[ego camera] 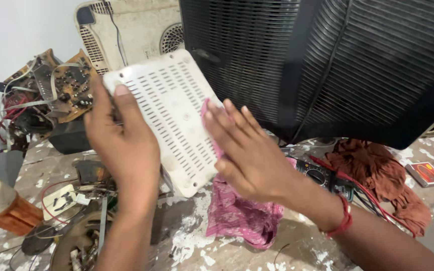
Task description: The person wipes a white set-top box and a red device with a pink cloth, then uses a yellow-handled screwdriver to pry open a black power adapter. They separate the adapter's plastic casing and lift out its green circuit board with attached wires.
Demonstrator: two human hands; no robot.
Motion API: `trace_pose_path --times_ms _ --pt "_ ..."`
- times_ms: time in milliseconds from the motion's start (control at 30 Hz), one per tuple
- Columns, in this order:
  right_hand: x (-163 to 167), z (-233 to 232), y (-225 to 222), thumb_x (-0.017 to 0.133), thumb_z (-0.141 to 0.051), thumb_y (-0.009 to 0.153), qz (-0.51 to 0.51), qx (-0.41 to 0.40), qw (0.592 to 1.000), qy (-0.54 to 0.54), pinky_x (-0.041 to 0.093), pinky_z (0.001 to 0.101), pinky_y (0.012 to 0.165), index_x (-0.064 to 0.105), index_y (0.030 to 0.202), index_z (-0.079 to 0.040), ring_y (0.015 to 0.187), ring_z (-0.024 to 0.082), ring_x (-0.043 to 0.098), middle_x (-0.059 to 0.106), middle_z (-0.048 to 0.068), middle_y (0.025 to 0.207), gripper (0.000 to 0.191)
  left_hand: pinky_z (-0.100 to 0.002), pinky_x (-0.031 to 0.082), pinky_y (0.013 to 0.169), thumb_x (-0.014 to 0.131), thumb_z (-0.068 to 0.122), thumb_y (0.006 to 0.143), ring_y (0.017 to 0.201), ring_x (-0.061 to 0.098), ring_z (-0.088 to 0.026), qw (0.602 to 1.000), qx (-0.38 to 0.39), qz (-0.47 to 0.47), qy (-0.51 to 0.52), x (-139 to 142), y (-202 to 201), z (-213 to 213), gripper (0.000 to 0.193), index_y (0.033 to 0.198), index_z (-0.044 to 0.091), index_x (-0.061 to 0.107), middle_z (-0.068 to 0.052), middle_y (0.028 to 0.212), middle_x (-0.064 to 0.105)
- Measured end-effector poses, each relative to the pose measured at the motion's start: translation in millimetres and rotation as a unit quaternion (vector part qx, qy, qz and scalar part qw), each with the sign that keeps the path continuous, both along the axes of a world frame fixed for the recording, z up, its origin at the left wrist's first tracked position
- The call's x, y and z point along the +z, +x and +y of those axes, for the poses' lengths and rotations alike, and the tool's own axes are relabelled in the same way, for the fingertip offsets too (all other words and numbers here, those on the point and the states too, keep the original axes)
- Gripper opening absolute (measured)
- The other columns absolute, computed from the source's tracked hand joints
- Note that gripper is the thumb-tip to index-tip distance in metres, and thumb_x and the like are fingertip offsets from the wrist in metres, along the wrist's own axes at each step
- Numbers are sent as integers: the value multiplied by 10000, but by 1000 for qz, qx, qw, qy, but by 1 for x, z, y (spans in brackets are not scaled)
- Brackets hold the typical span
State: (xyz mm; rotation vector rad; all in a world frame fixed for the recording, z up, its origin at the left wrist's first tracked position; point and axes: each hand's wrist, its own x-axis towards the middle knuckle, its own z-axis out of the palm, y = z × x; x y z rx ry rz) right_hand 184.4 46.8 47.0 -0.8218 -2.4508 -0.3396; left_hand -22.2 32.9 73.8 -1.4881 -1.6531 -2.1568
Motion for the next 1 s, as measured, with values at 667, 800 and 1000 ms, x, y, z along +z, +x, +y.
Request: trace_pose_path --times_ms 667,800,1000 --pt "24 -8 37 690 -295 912 19 -142 988 -54 461 479 979 726 1083 -55 1136 332 637 715 126 1177 297 -374 504 808 581 281 1130 967 588 -208 997 20 54 48 4 1 -8 460 1498 11 533 -129 1140 526" --pt "11 -13 14 706 -429 904 103 44 993 -47 405 514 1077 494 1450 -2 1306 423 505 504 251 1460 725 -394 485 996 583 229 1202 1181 603 -274 981 133 93 101 -5 1 -1 357 1448 -18 508 -179 1240 563" --pt "-17 -21 -28 796 -380 844 127 53 980 146 262 683 1169 433 1457 -56 1383 447 437 439 233 1491 782 -362 545 885 541 282 1034 1043 633 -221 939 -146 -303 66 -5 -14 21 403 1291 -24 488 -174 1178 625"
